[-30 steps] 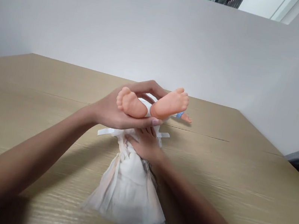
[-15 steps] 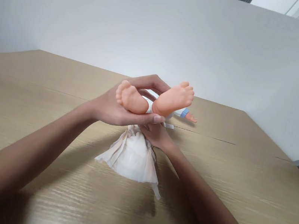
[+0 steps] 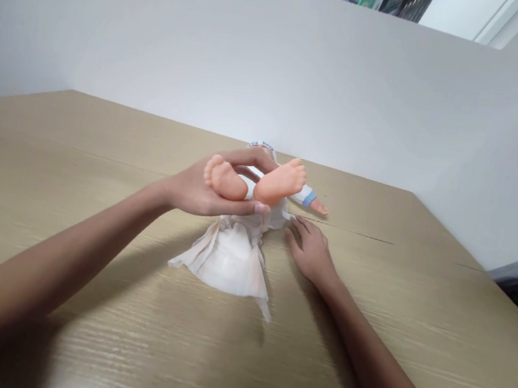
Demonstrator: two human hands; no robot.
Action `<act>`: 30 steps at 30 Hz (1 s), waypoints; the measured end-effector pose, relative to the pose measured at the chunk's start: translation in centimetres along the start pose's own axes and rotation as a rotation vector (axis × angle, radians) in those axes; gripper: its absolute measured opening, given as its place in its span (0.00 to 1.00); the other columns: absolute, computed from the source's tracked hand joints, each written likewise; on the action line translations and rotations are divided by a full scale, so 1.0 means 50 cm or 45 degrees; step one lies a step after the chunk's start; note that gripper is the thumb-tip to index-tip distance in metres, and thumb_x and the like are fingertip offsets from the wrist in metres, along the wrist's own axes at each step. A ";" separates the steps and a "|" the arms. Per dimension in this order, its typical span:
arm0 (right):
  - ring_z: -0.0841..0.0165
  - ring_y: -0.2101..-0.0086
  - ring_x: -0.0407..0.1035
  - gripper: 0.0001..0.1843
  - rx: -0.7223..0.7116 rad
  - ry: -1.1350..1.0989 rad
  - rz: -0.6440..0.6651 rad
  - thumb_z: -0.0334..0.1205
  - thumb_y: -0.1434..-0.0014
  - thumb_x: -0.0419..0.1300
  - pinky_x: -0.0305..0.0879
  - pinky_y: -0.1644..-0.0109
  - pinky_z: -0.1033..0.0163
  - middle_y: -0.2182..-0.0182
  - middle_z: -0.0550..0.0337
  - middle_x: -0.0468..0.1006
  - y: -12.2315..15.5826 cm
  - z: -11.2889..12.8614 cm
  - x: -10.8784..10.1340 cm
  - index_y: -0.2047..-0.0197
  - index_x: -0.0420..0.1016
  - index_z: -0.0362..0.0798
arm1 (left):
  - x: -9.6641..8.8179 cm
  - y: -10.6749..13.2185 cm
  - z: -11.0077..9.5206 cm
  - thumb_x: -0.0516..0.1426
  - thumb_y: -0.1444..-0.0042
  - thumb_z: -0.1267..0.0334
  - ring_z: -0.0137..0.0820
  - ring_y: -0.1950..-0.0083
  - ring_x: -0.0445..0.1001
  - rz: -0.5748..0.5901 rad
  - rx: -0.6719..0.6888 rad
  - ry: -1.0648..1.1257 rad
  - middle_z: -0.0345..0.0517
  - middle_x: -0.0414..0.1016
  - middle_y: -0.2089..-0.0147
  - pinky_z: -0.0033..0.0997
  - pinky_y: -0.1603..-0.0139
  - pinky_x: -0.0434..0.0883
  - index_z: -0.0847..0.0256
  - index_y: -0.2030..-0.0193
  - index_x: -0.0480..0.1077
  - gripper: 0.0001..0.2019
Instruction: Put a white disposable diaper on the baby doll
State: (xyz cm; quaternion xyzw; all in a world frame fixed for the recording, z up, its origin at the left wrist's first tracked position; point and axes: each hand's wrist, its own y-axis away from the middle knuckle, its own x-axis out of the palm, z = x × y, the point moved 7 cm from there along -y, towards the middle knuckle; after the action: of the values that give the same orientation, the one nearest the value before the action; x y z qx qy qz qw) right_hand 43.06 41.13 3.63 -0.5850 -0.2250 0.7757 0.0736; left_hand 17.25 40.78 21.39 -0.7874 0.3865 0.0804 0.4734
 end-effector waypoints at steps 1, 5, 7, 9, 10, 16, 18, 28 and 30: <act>0.47 0.34 0.75 0.25 0.011 -0.004 -0.009 0.52 0.22 0.52 0.71 0.29 0.36 0.34 0.45 0.82 0.003 0.001 -0.002 0.34 0.80 0.52 | 0.002 0.002 0.000 0.71 0.36 0.61 0.40 0.40 0.83 0.007 -0.014 0.006 0.52 0.83 0.39 0.42 0.36 0.80 0.58 0.41 0.77 0.18; 0.44 0.35 0.75 0.22 0.050 -0.041 -0.152 0.49 0.24 0.56 0.69 0.28 0.33 0.36 0.40 0.82 0.027 0.033 -0.047 0.36 0.79 0.49 | 0.005 0.014 0.003 0.71 0.36 0.58 0.42 0.42 0.84 0.019 -0.088 -0.009 0.51 0.84 0.41 0.45 0.38 0.81 0.57 0.42 0.78 0.18; 0.46 0.35 0.74 0.23 0.030 -0.157 -0.286 0.49 0.25 0.59 0.69 0.28 0.34 0.36 0.42 0.81 0.040 0.075 -0.089 0.32 0.76 0.51 | 0.010 0.021 0.006 0.72 0.36 0.58 0.43 0.42 0.84 0.030 -0.115 -0.006 0.51 0.84 0.42 0.45 0.39 0.81 0.57 0.42 0.78 0.18; 0.48 0.35 0.75 0.27 -0.002 -0.347 -0.365 0.50 0.26 0.64 0.71 0.29 0.36 0.34 0.45 0.79 0.047 0.129 -0.128 0.28 0.71 0.55 | 0.020 0.028 0.011 0.72 0.37 0.59 0.43 0.41 0.84 0.044 -0.132 0.014 0.51 0.85 0.41 0.45 0.39 0.81 0.56 0.40 0.78 0.20; 0.48 0.34 0.74 0.30 -0.016 -0.443 -0.368 0.51 0.28 0.66 0.72 0.29 0.37 0.32 0.46 0.78 0.047 0.157 -0.142 0.27 0.69 0.56 | 0.026 0.031 0.012 0.72 0.37 0.59 0.42 0.41 0.84 0.050 -0.129 0.031 0.51 0.85 0.41 0.45 0.38 0.81 0.56 0.40 0.79 0.20; 0.47 0.39 0.79 0.24 -0.113 -0.732 -0.267 0.49 0.32 0.71 0.76 0.32 0.39 0.40 0.49 0.85 0.024 0.263 -0.172 0.36 0.77 0.54 | 0.049 0.048 -0.015 0.72 0.37 0.56 0.42 0.34 0.80 0.139 -0.020 -0.043 0.51 0.84 0.36 0.49 0.29 0.76 0.51 0.40 0.81 0.20; 0.48 0.40 0.80 0.20 -0.192 -0.734 -0.230 0.44 0.31 0.69 0.75 0.31 0.39 0.41 0.50 0.86 0.026 0.260 -0.181 0.38 0.80 0.53 | 0.035 0.071 -0.024 0.70 0.35 0.54 0.43 0.34 0.80 0.183 -0.050 -0.148 0.52 0.83 0.36 0.51 0.28 0.75 0.50 0.38 0.80 0.19; 0.58 0.33 0.76 0.23 -0.862 -0.128 0.061 0.31 0.23 0.53 0.66 0.22 0.37 0.36 0.50 0.83 0.125 0.200 -0.129 0.36 0.84 0.58 | -0.002 0.301 0.031 0.64 0.33 0.67 0.51 0.22 0.71 0.453 -0.260 -0.293 0.58 0.77 0.28 0.59 0.23 0.72 0.52 0.33 0.78 0.22; 0.59 0.32 0.75 0.23 -0.852 -0.085 0.077 0.31 0.22 0.53 0.66 0.22 0.37 0.35 0.51 0.83 0.129 0.192 -0.112 0.35 0.83 0.59 | 0.011 0.323 0.044 0.62 0.35 0.73 0.51 0.19 0.67 0.471 -0.255 -0.320 0.58 0.75 0.26 0.62 0.22 0.71 0.51 0.30 0.74 0.28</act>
State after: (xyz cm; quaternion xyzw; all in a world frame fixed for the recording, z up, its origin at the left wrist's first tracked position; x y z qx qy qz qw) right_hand 36.68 30.73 7.79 -0.5574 -0.4520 0.6795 -0.1528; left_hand 7.09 38.20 8.88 -0.7301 0.4522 0.3010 0.4145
